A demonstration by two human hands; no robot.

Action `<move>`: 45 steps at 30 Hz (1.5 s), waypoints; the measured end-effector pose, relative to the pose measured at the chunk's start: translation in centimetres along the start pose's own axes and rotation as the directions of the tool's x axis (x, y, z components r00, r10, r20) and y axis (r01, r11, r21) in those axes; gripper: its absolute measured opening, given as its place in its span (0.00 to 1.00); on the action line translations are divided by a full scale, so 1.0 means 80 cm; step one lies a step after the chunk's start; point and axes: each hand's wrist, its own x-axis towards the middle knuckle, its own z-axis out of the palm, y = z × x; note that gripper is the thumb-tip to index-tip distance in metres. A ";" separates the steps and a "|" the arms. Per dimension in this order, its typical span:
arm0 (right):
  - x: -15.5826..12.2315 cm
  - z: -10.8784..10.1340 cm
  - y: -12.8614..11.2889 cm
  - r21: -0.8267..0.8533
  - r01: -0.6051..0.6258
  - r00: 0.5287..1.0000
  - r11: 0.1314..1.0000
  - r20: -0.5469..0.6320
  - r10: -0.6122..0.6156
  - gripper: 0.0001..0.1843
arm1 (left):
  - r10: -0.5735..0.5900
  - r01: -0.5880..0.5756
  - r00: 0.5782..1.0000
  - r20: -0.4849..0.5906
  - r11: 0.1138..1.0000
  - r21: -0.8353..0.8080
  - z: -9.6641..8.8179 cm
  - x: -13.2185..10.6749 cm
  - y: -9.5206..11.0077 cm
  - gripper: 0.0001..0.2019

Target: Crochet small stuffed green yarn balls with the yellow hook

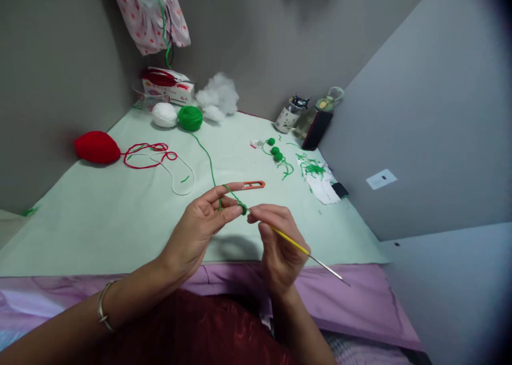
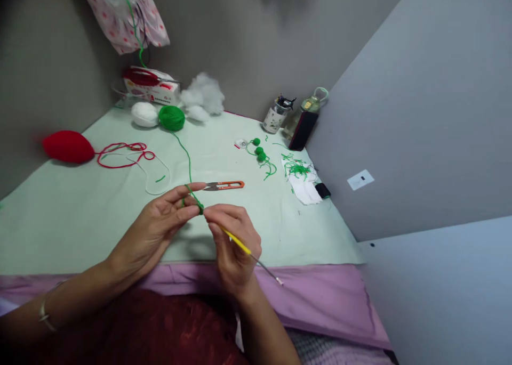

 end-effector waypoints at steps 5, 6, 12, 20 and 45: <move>0.003 0.001 0.002 0.127 -0.067 0.993 0.990 -0.091 0.079 0.14 | -0.010 0.010 0.999 -0.034 1.000 0.007 -0.001 -0.001 0.005 0.16; 0.004 0.002 0.002 0.130 -0.063 0.990 0.989 -0.119 0.079 0.14 | -0.002 0.003 0.999 -0.041 1.000 0.006 0.000 -0.002 0.005 0.16; 0.003 0.003 0.002 0.111 -0.027 0.992 0.993 -0.123 0.041 0.13 | 0.023 -0.023 1.000 -0.016 0.999 0.022 0.000 -0.002 0.003 0.14; -0.001 0.008 0.008 0.225 -0.038 0.994 0.974 -0.088 0.059 0.14 | -0.121 0.125 0.987 0.104 0.991 -0.042 -0.001 -0.001 0.005 0.32; -0.009 -0.012 0.003 -0.432 0.365 0.931 0.825 0.197 -0.308 0.23 | -0.037 0.027 0.995 0.090 0.994 0.108 -0.003 -0.005 0.008 0.32</move>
